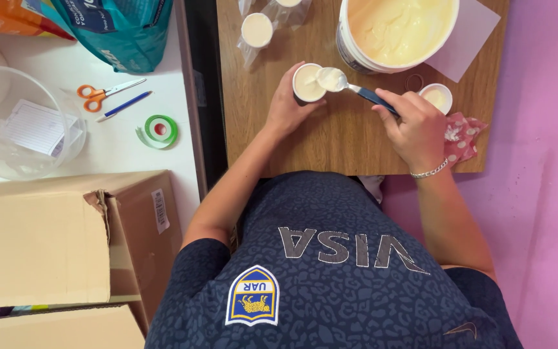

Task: Filling small plastic cups with a yellow creamy substance from a large bucket using a spoon and then carrying them through a store.

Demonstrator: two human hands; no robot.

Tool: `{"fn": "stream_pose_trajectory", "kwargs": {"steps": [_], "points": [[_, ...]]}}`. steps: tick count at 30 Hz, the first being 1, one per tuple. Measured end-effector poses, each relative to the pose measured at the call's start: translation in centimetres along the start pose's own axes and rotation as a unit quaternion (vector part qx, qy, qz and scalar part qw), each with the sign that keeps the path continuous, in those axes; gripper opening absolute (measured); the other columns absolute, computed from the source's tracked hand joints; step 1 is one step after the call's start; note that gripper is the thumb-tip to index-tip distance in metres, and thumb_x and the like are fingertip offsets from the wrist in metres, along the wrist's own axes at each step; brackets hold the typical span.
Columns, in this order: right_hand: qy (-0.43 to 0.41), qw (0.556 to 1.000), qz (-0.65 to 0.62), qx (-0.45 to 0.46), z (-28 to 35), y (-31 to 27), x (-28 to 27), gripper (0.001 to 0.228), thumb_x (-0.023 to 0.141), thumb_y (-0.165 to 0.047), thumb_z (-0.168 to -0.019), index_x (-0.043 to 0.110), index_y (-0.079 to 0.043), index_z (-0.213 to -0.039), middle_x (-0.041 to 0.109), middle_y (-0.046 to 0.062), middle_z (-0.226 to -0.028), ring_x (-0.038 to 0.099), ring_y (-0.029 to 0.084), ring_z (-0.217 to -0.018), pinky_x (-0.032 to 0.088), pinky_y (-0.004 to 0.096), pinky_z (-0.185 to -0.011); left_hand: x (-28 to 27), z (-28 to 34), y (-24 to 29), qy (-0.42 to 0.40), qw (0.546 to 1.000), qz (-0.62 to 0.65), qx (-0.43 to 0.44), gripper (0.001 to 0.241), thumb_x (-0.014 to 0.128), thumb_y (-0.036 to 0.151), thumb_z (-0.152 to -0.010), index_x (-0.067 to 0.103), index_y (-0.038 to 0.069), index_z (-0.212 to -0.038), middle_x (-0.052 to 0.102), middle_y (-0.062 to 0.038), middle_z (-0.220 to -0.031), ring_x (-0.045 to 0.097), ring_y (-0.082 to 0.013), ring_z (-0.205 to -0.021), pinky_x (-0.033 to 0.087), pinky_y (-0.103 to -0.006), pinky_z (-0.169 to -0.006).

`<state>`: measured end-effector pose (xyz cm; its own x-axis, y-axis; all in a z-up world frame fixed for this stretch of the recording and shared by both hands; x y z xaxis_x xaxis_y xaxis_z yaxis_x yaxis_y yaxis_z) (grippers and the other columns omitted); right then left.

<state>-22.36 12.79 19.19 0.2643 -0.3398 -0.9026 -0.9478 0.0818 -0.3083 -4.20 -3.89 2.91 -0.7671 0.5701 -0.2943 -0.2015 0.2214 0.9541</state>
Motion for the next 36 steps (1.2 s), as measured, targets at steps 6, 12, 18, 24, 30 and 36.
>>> {"fn": "stream_pose_trajectory", "kwargs": {"steps": [6,12,18,24,30,36], "points": [[0.075,0.993,-0.093,0.010,1.0,1.0,-1.4,0.025,0.075,-0.030,-0.109,0.080,-0.010,-0.125,0.061,0.007,-0.078,0.066,0.028,-0.074,0.056,0.038,-0.072,1.3,-0.3,-2.9,0.073,0.995,0.061,0.014,0.088,0.103,0.046,-0.067,0.060,0.018,-0.138,0.066,-0.005,-0.133,0.063,-0.0246,-0.129,0.047,-0.0404,-0.115],[0.201,0.975,-0.099,-0.001,2.9,2.1,-2.9,0.035,0.079,-0.035,-0.108,0.085,-0.002,-0.118,0.063,0.010,-0.076,0.063,0.027,-0.067,0.053,0.037,-0.076,0.2,-0.3,-0.1,0.081,0.991,0.106,-0.006,0.087,0.105,0.038,-0.064,0.062,0.015,-0.136,0.067,-0.008,-0.133,0.062,-0.0279,-0.131,0.045,-0.0443,-0.117],[0.247,0.964,-0.097,0.027,3.7,1.6,-4.8,0.041,0.068,-0.028,-0.110,0.079,0.011,-0.116,0.059,0.016,-0.076,0.054,0.025,-0.069,0.042,0.036,-0.064,-3.1,-2.4,3.7,0.059,0.995,0.074,-0.011,0.083,0.097,0.027,-0.078,0.049,0.010,-0.143,0.059,-0.013,-0.143,0.053,-0.0319,-0.136,0.042,-0.0535,-0.120],[0.258,0.962,-0.088,0.036,4.4,2.4,-5.0,0.040,0.068,-0.028,-0.111,0.079,0.010,-0.116,0.062,0.018,-0.079,0.056,0.026,-0.067,0.043,0.037,-0.065,-5.5,-2.8,6.9,0.061,0.996,0.036,0.063,0.077,0.096,0.026,-0.082,0.050,0.012,-0.142,0.060,-0.010,-0.144,0.055,-0.0301,-0.137,0.046,-0.0473,-0.118],[0.253,0.958,-0.109,0.076,5.4,3.8,-6.0,0.034,0.069,-0.018,-0.113,0.074,0.015,-0.121,0.061,0.019,-0.083,0.051,0.027,-0.071,0.040,0.038,-0.065,-3.2,-1.4,1.1,0.077,0.996,0.049,0.004,0.077,0.095,0.023,-0.078,0.052,0.009,-0.140,0.060,-0.012,-0.141,0.057,-0.0284,-0.133,0.044,-0.0429,-0.117],[0.321,0.937,-0.084,0.111,7.1,5.9,-7.7,0.029,0.066,-0.011,-0.110,0.072,0.017,-0.118,0.073,0.028,-0.105,0.066,0.039,-0.092,0.054,0.048,-0.082,-2.2,-0.2,-1.0,0.096,0.995,0.015,-0.013,0.079,0.097,0.024,-0.076,0.054,0.009,-0.141,0.061,-0.011,-0.142,0.058,-0.0279,-0.134,0.044,-0.0405,-0.117]]}}
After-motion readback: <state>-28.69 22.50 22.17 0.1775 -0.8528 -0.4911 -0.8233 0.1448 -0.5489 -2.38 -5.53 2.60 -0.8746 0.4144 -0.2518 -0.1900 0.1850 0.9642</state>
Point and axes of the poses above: each hand's wrist, its own z-axis away from the middle knuckle, its own x-axis out of the palm, y = z × x, the point moved 5 cm from there along -z, towards the middle knuckle
